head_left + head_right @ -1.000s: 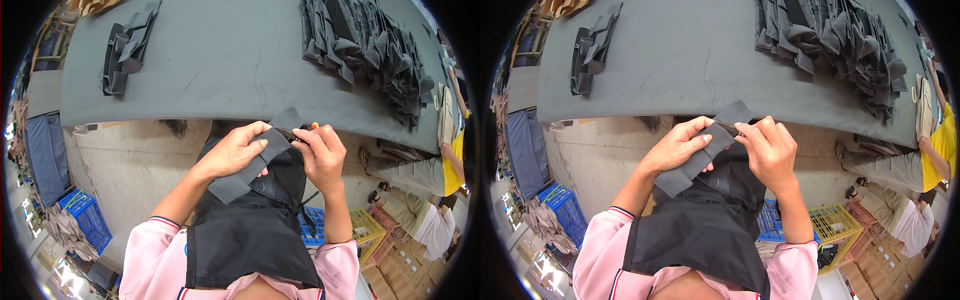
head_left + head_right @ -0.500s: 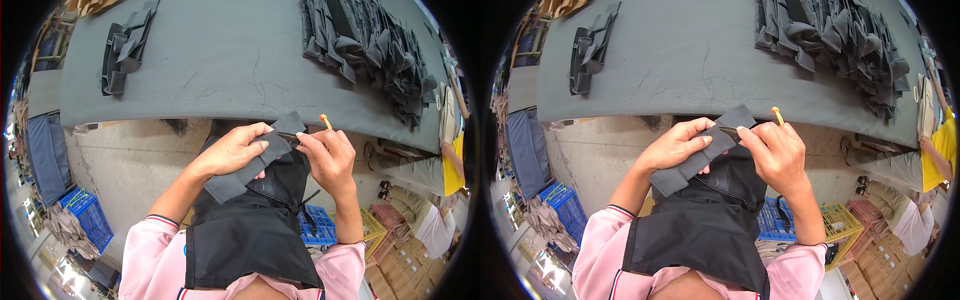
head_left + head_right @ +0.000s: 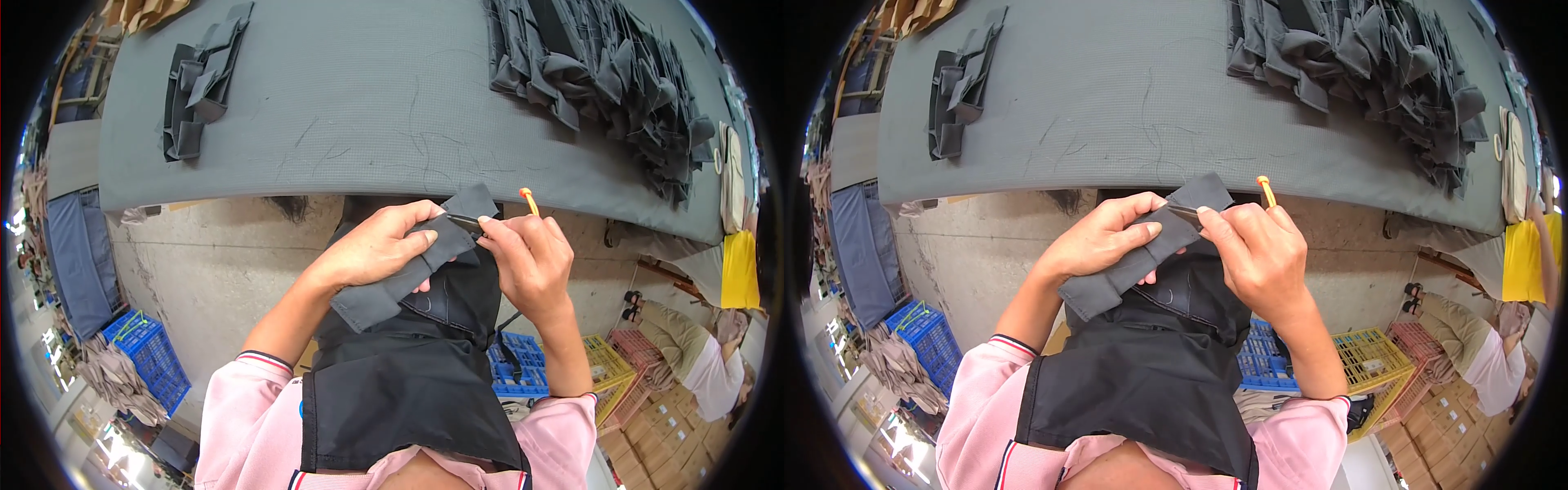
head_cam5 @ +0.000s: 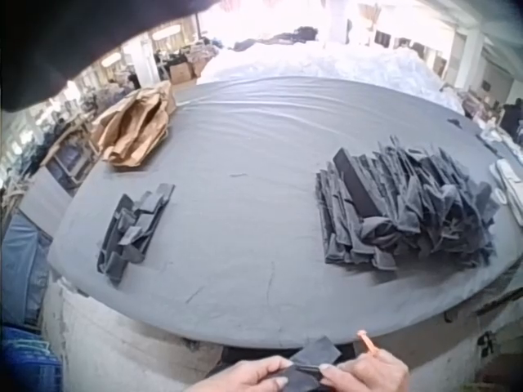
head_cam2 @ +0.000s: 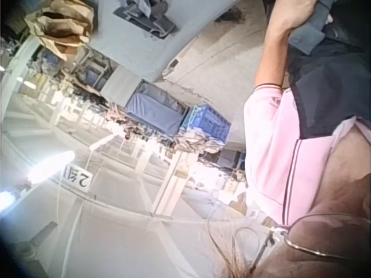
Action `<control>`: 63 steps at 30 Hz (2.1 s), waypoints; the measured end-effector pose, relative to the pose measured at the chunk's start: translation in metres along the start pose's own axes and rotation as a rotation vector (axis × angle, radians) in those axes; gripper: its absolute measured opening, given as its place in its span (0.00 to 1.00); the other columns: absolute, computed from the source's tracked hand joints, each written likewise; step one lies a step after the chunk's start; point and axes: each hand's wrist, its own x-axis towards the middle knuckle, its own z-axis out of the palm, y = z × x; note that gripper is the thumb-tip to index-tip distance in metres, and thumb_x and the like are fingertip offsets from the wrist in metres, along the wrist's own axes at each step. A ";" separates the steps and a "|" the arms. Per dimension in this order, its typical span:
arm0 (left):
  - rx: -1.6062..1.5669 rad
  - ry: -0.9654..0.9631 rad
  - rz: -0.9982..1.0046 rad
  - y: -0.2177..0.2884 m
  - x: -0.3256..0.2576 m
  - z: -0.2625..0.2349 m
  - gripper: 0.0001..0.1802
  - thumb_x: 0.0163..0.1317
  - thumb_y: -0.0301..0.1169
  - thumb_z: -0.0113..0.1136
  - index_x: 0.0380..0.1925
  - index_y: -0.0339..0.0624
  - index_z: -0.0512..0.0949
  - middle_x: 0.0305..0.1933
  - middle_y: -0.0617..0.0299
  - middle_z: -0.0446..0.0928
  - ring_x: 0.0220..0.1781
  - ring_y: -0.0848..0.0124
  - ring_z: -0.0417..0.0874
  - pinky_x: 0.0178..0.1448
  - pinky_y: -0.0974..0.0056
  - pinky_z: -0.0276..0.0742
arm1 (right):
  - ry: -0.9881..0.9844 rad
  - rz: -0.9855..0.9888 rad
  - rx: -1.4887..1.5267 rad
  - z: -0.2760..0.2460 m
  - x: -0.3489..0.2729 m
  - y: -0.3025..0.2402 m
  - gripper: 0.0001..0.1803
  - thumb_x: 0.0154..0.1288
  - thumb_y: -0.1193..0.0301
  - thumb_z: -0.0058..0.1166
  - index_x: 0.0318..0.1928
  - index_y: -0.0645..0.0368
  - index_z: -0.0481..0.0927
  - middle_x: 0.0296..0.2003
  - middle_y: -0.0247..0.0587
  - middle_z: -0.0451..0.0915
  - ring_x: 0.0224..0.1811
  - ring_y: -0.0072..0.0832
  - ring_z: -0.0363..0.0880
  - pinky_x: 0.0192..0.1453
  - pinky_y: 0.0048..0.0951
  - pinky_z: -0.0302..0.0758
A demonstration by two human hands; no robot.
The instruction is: Inspecting and preparing backpack straps and components in a factory setting.
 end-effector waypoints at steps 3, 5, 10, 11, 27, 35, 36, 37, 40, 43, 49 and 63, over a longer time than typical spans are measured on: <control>-0.083 -0.002 -0.037 0.000 -0.001 0.001 0.12 0.64 0.25 0.41 0.46 0.34 0.68 0.34 0.61 0.75 0.25 0.76 0.80 0.32 0.70 0.77 | 0.123 0.224 0.223 0.010 -0.006 -0.002 0.16 0.44 0.75 0.64 0.37 0.58 0.80 0.25 0.34 0.72 0.23 0.28 0.71 0.26 0.29 0.66; -0.070 -0.014 -0.020 -0.001 0.001 -0.001 0.11 0.66 0.26 0.42 0.46 0.34 0.68 0.37 0.60 0.76 0.25 0.76 0.80 0.31 0.71 0.79 | 0.081 0.213 0.162 0.006 -0.010 -0.005 0.16 0.43 0.75 0.65 0.38 0.57 0.80 0.25 0.34 0.72 0.23 0.29 0.71 0.27 0.29 0.67; -0.055 -0.022 -0.014 -0.002 0.001 -0.001 0.11 0.67 0.27 0.44 0.47 0.34 0.67 0.40 0.59 0.77 0.25 0.77 0.79 0.29 0.72 0.80 | 0.010 0.110 0.050 0.000 -0.008 -0.005 0.16 0.43 0.78 0.65 0.38 0.58 0.80 0.25 0.36 0.72 0.23 0.29 0.71 0.26 0.28 0.67; -0.059 -0.020 -0.020 -0.001 0.001 0.000 0.11 0.67 0.27 0.44 0.47 0.34 0.67 0.40 0.59 0.77 0.25 0.77 0.79 0.29 0.72 0.80 | 0.010 0.111 0.050 -0.001 -0.007 -0.005 0.16 0.43 0.78 0.65 0.38 0.58 0.80 0.25 0.36 0.72 0.23 0.29 0.71 0.26 0.28 0.67; -0.083 -0.057 -0.032 -0.003 0.000 0.002 0.12 0.66 0.26 0.43 0.47 0.34 0.68 0.39 0.58 0.77 0.25 0.76 0.80 0.31 0.72 0.79 | 0.078 0.484 0.342 0.003 -0.009 -0.013 0.13 0.45 0.78 0.64 0.35 0.58 0.81 0.27 0.38 0.71 0.24 0.31 0.72 0.25 0.28 0.69; -0.073 -0.049 -0.025 -0.001 0.001 0.003 0.11 0.67 0.26 0.44 0.47 0.34 0.67 0.39 0.57 0.78 0.24 0.76 0.79 0.28 0.72 0.79 | -0.035 0.129 0.030 -0.009 -0.008 -0.008 0.17 0.42 0.78 0.65 0.37 0.57 0.80 0.25 0.35 0.71 0.23 0.30 0.70 0.26 0.29 0.67; -0.085 -0.055 -0.017 -0.002 0.002 0.003 0.11 0.67 0.26 0.44 0.47 0.34 0.67 0.39 0.56 0.78 0.24 0.76 0.79 0.28 0.72 0.79 | -0.033 0.123 0.032 -0.008 -0.007 -0.008 0.17 0.42 0.77 0.65 0.37 0.57 0.80 0.25 0.35 0.71 0.23 0.30 0.70 0.26 0.30 0.67; -0.097 -0.061 -0.009 -0.003 0.002 0.003 0.11 0.67 0.26 0.44 0.47 0.34 0.67 0.39 0.56 0.78 0.24 0.76 0.79 0.28 0.72 0.79 | -0.033 0.123 0.033 -0.008 -0.007 -0.008 0.17 0.42 0.77 0.65 0.37 0.57 0.80 0.25 0.35 0.71 0.23 0.30 0.70 0.26 0.30 0.67; -0.068 -0.048 -0.034 0.000 0.000 0.004 0.12 0.65 0.25 0.41 0.46 0.33 0.68 0.39 0.59 0.77 0.25 0.77 0.79 0.32 0.72 0.78 | -0.026 0.126 0.062 -0.007 -0.008 -0.006 0.18 0.41 0.77 0.65 0.38 0.57 0.80 0.25 0.36 0.70 0.23 0.30 0.69 0.26 0.29 0.67; -0.082 -0.042 -0.033 -0.002 0.000 0.002 0.12 0.65 0.25 0.41 0.46 0.33 0.68 0.39 0.59 0.77 0.25 0.77 0.79 0.32 0.72 0.78 | -0.041 0.141 0.087 -0.008 -0.011 -0.005 0.18 0.41 0.77 0.65 0.38 0.58 0.80 0.25 0.36 0.70 0.23 0.30 0.69 0.25 0.29 0.67; -0.091 -0.079 -0.037 -0.006 0.002 0.003 0.11 0.68 0.27 0.44 0.48 0.34 0.67 0.39 0.56 0.78 0.25 0.75 0.80 0.29 0.72 0.79 | -0.044 0.125 0.105 -0.007 -0.010 -0.002 0.18 0.41 0.78 0.65 0.38 0.58 0.80 0.24 0.37 0.70 0.23 0.30 0.69 0.25 0.29 0.67; -0.076 -0.048 -0.062 0.000 0.000 0.008 0.13 0.66 0.27 0.42 0.48 0.33 0.68 0.40 0.59 0.78 0.25 0.76 0.79 0.33 0.71 0.78 | 0.095 0.335 0.204 0.001 -0.018 -0.007 0.16 0.43 0.80 0.64 0.37 0.60 0.79 0.26 0.39 0.70 0.23 0.31 0.71 0.25 0.29 0.69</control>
